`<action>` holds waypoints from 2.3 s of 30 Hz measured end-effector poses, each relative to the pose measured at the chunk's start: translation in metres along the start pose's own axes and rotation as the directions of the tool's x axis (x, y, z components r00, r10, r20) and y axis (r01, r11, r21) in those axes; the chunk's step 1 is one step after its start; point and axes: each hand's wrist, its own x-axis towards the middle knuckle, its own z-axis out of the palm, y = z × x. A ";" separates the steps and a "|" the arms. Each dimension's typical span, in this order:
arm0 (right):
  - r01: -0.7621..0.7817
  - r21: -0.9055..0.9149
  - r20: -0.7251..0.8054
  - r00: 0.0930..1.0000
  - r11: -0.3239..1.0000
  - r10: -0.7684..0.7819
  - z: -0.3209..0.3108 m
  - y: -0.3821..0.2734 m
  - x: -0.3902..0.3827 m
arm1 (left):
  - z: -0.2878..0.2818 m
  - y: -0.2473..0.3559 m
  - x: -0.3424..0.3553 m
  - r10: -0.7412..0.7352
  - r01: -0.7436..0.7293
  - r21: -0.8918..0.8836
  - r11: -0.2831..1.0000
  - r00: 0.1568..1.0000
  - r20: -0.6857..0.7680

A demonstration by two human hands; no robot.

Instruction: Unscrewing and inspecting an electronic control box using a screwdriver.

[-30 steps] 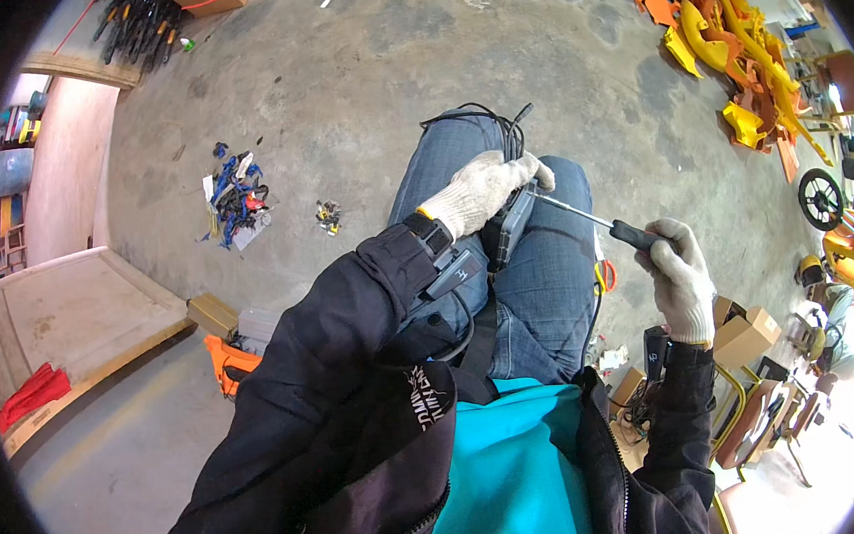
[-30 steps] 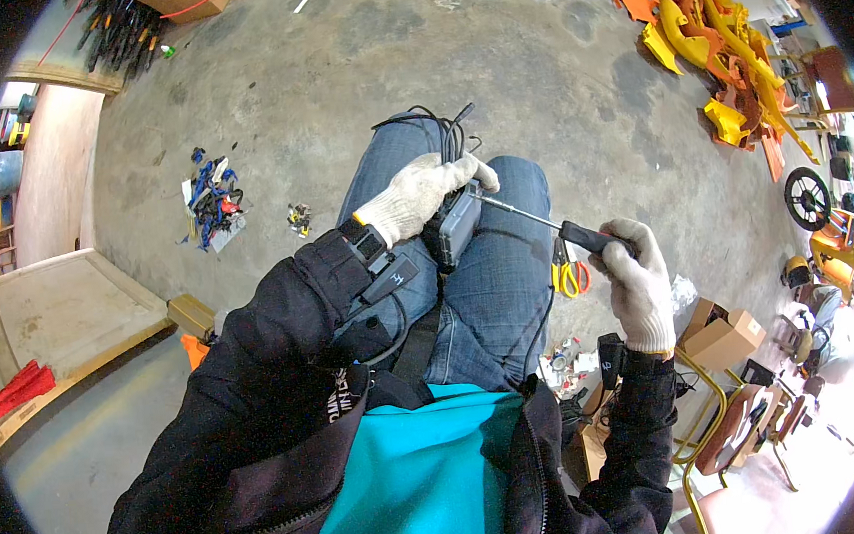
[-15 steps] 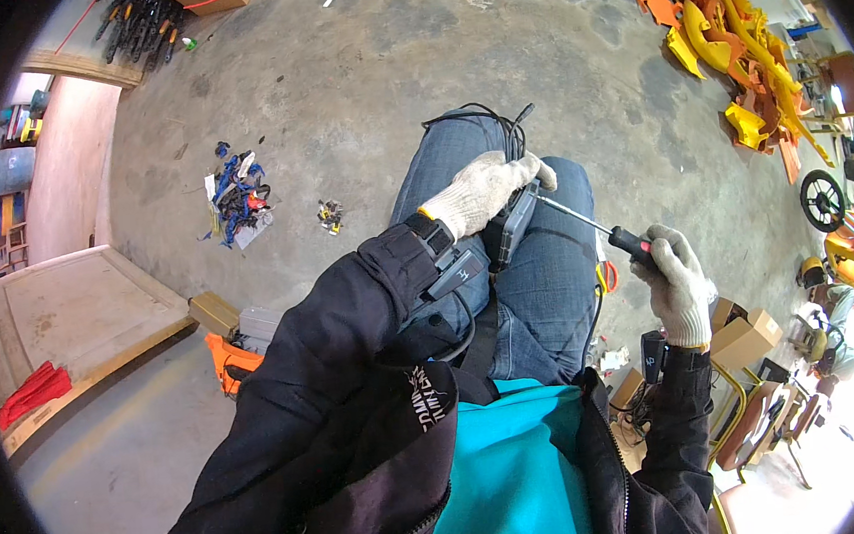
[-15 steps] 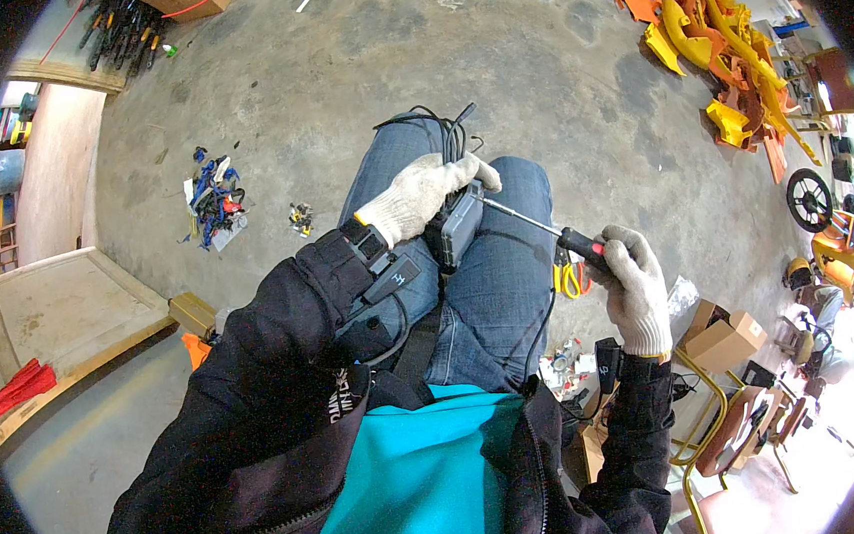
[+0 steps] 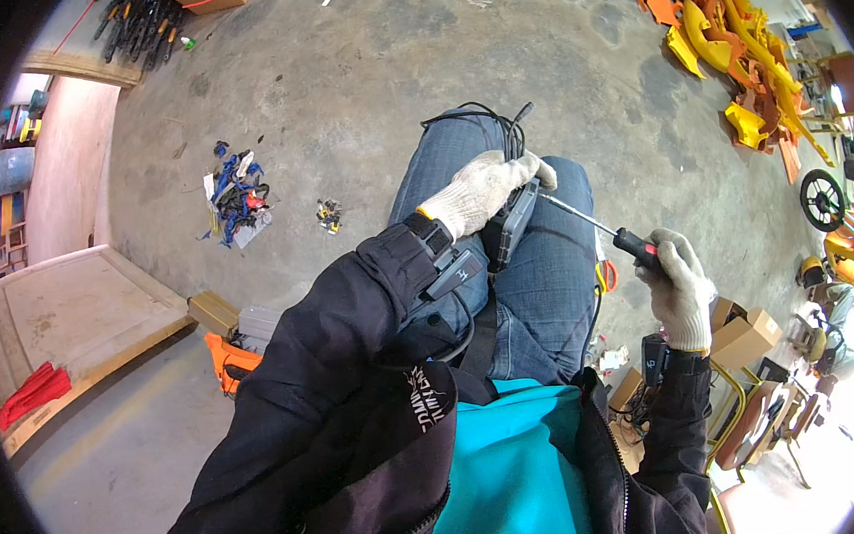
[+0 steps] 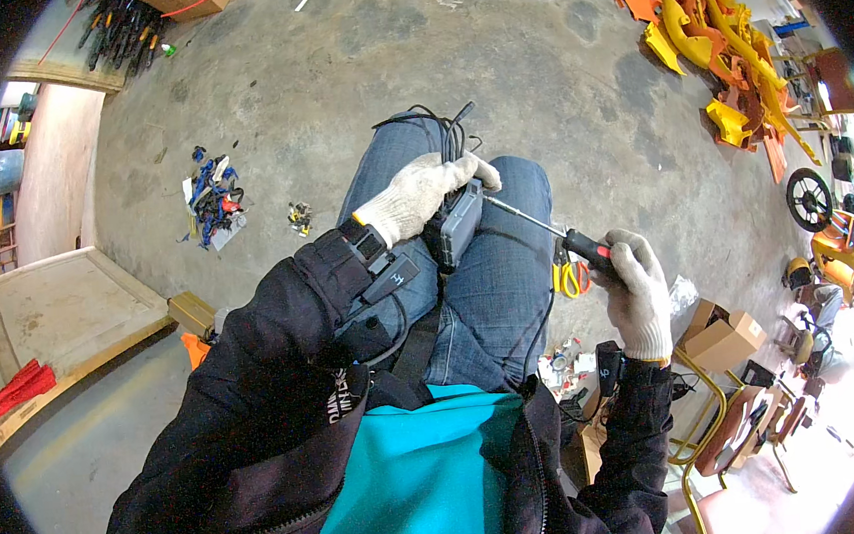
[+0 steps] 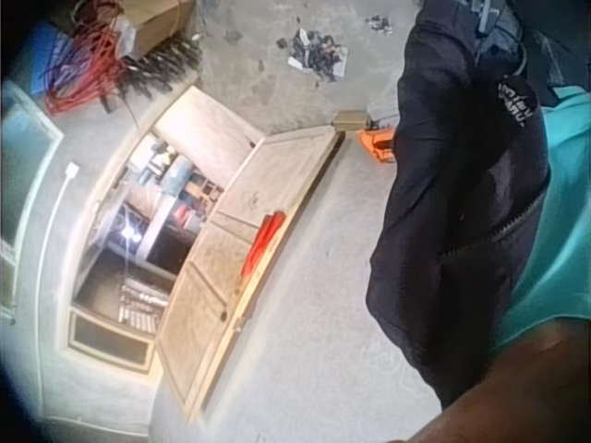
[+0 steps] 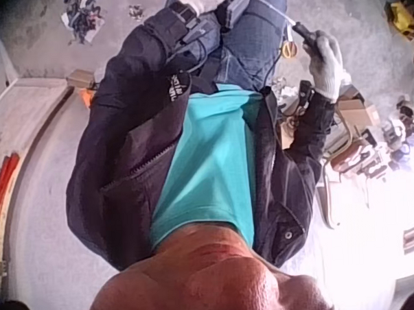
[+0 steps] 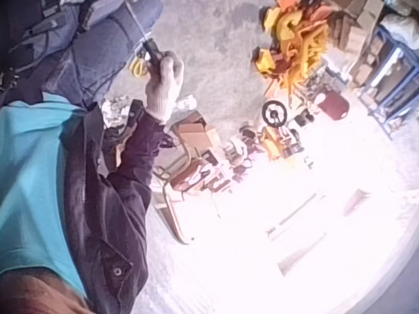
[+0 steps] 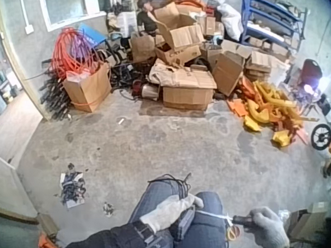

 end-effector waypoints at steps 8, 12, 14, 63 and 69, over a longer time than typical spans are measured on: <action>0.003 0.022 0.029 1.000 1.000 -0.004 0.002 0.005 0.003 | -0.002 -0.003 0.001 0.037 -0.038 0.035 0.999 0.999 0.010; 0.011 0.014 0.017 1.000 1.000 -0.011 0.003 0.004 0.002 | -0.001 0.000 0.001 0.059 -0.059 0.034 0.998 0.998 0.018; 0.013 0.004 0.019 1.000 1.000 -0.013 0.003 0.003 0.002 | -0.001 0.002 0.000 0.073 -0.074 0.076 0.994 0.997 0.007; -0.003 0.019 0.015 1.000 1.000 0.002 0.004 -0.001 -0.002 | 0.000 0.014 -0.003 -0.043 0.044 0.124 0.991 0.999 -0.012; -0.005 0.026 0.021 1.000 1.000 0.004 0.002 0.002 0.000 | -0.001 0.002 0.001 0.002 -0.002 0.045 0.999 1.000 0.004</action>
